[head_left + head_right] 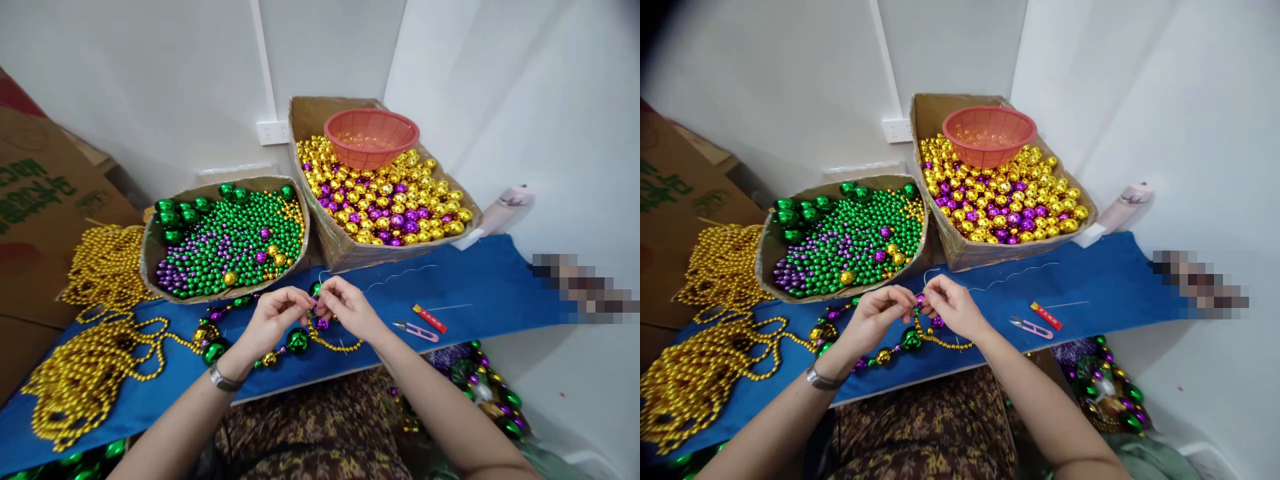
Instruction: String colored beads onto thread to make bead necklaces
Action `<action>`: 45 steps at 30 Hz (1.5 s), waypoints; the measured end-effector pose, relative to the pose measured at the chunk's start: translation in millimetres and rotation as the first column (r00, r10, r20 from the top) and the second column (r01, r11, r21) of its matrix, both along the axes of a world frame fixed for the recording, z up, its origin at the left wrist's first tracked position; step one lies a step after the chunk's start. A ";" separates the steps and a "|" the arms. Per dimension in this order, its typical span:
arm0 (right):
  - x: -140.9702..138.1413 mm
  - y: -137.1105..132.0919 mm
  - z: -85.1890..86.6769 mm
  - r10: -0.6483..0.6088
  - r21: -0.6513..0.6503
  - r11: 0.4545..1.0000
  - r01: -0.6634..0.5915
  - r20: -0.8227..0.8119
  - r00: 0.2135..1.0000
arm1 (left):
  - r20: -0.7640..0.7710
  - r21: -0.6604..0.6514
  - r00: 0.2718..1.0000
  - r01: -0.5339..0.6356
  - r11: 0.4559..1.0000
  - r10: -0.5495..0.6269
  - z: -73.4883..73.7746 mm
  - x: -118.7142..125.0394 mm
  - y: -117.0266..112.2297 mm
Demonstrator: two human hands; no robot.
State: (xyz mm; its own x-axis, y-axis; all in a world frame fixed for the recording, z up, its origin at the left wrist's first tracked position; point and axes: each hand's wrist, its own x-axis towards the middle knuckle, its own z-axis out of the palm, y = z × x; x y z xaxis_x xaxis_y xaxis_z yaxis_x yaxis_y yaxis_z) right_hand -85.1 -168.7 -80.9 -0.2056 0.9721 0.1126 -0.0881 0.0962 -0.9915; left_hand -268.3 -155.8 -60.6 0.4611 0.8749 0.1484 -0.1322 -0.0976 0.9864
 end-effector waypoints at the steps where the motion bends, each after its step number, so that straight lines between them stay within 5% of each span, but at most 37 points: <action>1: 0.7 0.6 1.1 -0.027 0.006 1.000 0.027 0.015 1.000 | -0.032 0.045 0.999 0.003 0.999 -0.001 2.8 0.1 -0.3; 5: 7.2 0.7 7.4 -0.096 0.110 0.991 0.074 0.201 0.975 | -0.222 0.327 0.972 0.000 0.945 0.077 12.3 0.4 -2.0; 9: 13.9 -1.6 14.8 -0.207 0.409 0.911 -0.051 0.560 0.802 | -0.381 0.580 0.895 0.036 0.814 0.231 11.8 -0.7 -5.2; 12: 15.2 -4.0 20.7 -0.252 0.492 0.861 -0.128 0.632 0.733 | -0.417 0.660 0.853 0.047 0.749 0.314 6.4 -1.3 -7.4; 17: 10.6 -7.1 32.6 -0.203 0.474 0.867 -0.152 0.616 0.761 | -0.427 0.662 0.849 0.059 0.747 0.312 3.5 2.8 -6.8; 21: 15.7 -7.0 38.7 -0.195 0.471 0.870 -0.146 0.600 0.776 | -0.338 0.505 0.906 -0.053 0.862 0.254 6.8 1.4 -2.0; 25: 34.1 -6.9 31.3 -0.217 0.395 0.918 0.003 0.497 0.840 | 0.043 0.020 0.995 -0.095 0.995 0.094 8.0 -11.9 1.6; 28: 37.0 -8.9 18.0 -0.161 0.111 0.982 0.152 0.076 0.984 | 0.377 -0.253 0.920 -0.008 0.968 0.106 5.8 -15.1 2.4; 31: 25.6 -10.2 5.1 -0.151 -0.152 0.983 0.100 -0.371 0.916 | 0.518 -0.363 0.832 0.003 0.932 0.199 2.3 -6.5 2.8; 33: 17.1 -9.5 -3.0 -0.176 -0.208 0.974 0.085 -0.471 0.864 | 0.537 -0.379 0.805 -0.035 0.925 0.251 -1.3 0.5 3.0; 41: 28.2 -15.3 -27.6 -0.185 -0.152 0.977 0.149 -0.254 0.949 | 0.315 -0.377 0.906 -0.153 0.914 0.281 -20.3 -0.7 1.8; 43: 39.3 -18.3 -17.6 -0.161 -0.010 0.987 0.160 -0.015 0.987 | 0.253 -0.356 0.937 -0.141 0.924 0.241 -16.9 0.0 2.8; 45: 47.7 -18.0 -0.5 -0.198 0.253 0.960 0.121 0.306 0.931 | 0.176 -0.328 0.971 -0.098 0.940 0.163 -10.1 3.4 4.7</action>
State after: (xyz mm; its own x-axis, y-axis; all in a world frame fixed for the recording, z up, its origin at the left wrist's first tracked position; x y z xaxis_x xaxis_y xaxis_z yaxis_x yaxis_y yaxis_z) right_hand -37.4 -186.7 -81.4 -0.1124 0.9515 0.2862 0.2710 0.3065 -0.9125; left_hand -264.9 -151.1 -70.7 0.3293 0.9418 -0.0680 -0.3351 0.1839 0.9241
